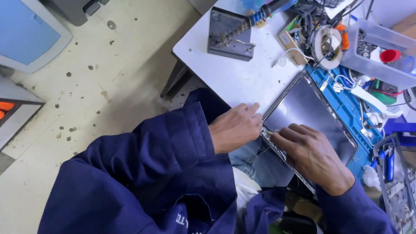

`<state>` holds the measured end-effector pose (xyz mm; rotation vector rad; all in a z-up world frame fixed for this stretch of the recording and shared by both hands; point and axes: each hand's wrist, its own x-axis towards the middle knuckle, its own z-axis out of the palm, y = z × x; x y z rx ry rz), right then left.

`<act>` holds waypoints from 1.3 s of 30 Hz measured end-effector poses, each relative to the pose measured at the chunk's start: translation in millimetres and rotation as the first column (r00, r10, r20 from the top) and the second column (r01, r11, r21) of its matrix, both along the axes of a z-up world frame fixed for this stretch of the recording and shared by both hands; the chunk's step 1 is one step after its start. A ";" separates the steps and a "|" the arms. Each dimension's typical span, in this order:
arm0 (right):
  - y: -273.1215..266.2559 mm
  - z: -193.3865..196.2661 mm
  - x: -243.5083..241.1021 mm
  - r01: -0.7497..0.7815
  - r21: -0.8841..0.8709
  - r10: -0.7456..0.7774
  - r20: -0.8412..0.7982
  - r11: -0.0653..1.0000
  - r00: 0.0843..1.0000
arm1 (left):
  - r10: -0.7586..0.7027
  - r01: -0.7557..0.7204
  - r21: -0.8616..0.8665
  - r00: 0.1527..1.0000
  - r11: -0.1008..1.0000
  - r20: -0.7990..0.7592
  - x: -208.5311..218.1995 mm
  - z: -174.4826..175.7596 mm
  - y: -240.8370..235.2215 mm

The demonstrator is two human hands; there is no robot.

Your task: The person removes the bezel from a laptop screen and uses a screwdriver to unscrew screws from the screen assembly while the device rests on their lap.

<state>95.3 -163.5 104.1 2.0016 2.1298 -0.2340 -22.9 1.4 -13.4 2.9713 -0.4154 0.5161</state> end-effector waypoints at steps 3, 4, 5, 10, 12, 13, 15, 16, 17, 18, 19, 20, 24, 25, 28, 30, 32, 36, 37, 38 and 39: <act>2.4 4.3 2.6 -0.004 -0.049 0.001 -0.056 0.999 0.998 | -0.024 0.023 -0.012 1.000 1.000 -0.017 4.1 3.5 1.6; 2.9 4.8 3.3 0.043 -0.077 -0.051 -0.109 0.996 0.993 | -0.030 0.029 -0.023 0.999 0.999 -0.015 4.8 3.0 1.6; 1.7 6.6 0.2 0.047 -0.075 -0.055 -0.105 0.996 0.993 | -0.034 0.034 -0.021 0.999 0.999 -0.011 6.1 4.3 2.1; -3.3 -0.8 -7.5 0.301 -0.012 -0.280 0.338 0.953 0.899 | -0.080 0.074 -0.112 0.996 0.991 -0.046 14.7 2.9 6.4; 0.7 0.6 -9.7 0.234 0.008 -0.231 0.207 0.972 0.951 | -0.085 0.074 -0.142 0.994 0.987 -0.071 18.1 0.7 5.8; 3.1 1.5 -10.0 0.162 0.046 -0.165 0.079 0.986 0.983 | -0.081 0.065 -0.166 0.992 0.984 -0.093 20.7 -0.1 5.9; 11.9 9.2 -13.0 0.151 0.057 -0.151 0.000 0.987 0.988 | -0.070 0.053 -0.177 0.993 0.983 -0.092 24.0 -0.2 5.7; 14.8 12.9 -15.5 0.143 0.072 -0.138 -0.074 0.987 0.988 | -0.061 0.044 -0.185 0.994 0.982 -0.086 25.7 -0.5 4.6; 6.8 7.3 -13.0 0.155 0.071 -0.150 -0.077 0.985 0.986 | -0.074 0.056 -0.186 0.993 0.981 -0.089 25.8 0.7 5.6; -1.0 2.7 -9.7 0.180 0.061 -0.184 0.080 0.982 0.980 | -0.076 0.055 -0.205 0.993 0.977 -0.094 26.4 2.4 6.2; -9.0 -1.7 -7.1 0.205 0.054 -0.212 0.235 0.977 0.949 | -0.078 0.054 -0.224 0.992 0.973 -0.099 26.4 4.2 6.6; -4.0 0.4 -9.3 0.213 0.050 -0.219 0.234 0.976 0.947 | -0.086 0.061 -0.227 0.991 0.972 -0.100 27.0 3.8 5.6; 1.8 2.4 -10.2 0.259 0.100 -0.244 -0.136 0.961 0.960 | -0.017 0.003 -0.203 0.998 0.979 -0.066 30.0 4.8 5.6; -0.9 1.3 -9.5 0.306 0.090 -0.295 -0.121 0.948 0.948 | 0.002 -0.015 -0.206 0.998 0.978 -0.060 29.8 5.5 6.0; -0.4 -3.4 -8.1 0.266 0.188 -0.248 -0.118 0.945 0.962 | 0.002 -0.014 -0.177 0.998 0.984 -0.070 30.1 4.1 4.7; -2.1 -2.4 -9.8 0.277 0.163 -0.251 -0.164 0.947 0.954 | -0.003 -0.009 -0.192 0.998 0.981 -0.058 29.9 4.8 5.5; -2.8 -2.5 -10.4 0.286 0.135 -0.254 -0.214 0.949 0.943 | -0.006 -0.005 -0.208 0.999 0.978 -0.049 29.1 5.5 6.8; -4.7 -5.0 -10.3 0.280 0.200 -0.258 -0.130 0.939 0.957 | 0.009 -0.017 -0.184 0.999 0.983 -0.044 27.6 4.6 6.0; -4.3 -5.9 -9.7 0.287 0.203 -0.256 -0.163 0.936 0.953 | 0.020 -0.027 -0.180 0.999 0.983 -0.039 27.5 4.0 6.1; -6.2 -6.3 -9.2 0.283 0.205 -0.253 -0.162 0.937 0.954 | 0.023 -0.030 -0.179 0.999 0.983 -0.037 27.9 4.5 6.5; -8.0 -6.7 -8.9 0.318 0.169 -0.285 -0.190 0.933 0.939 | 0.018 -0.027 -0.181 0.999 0.983 -0.048 28.1 5.2 7.0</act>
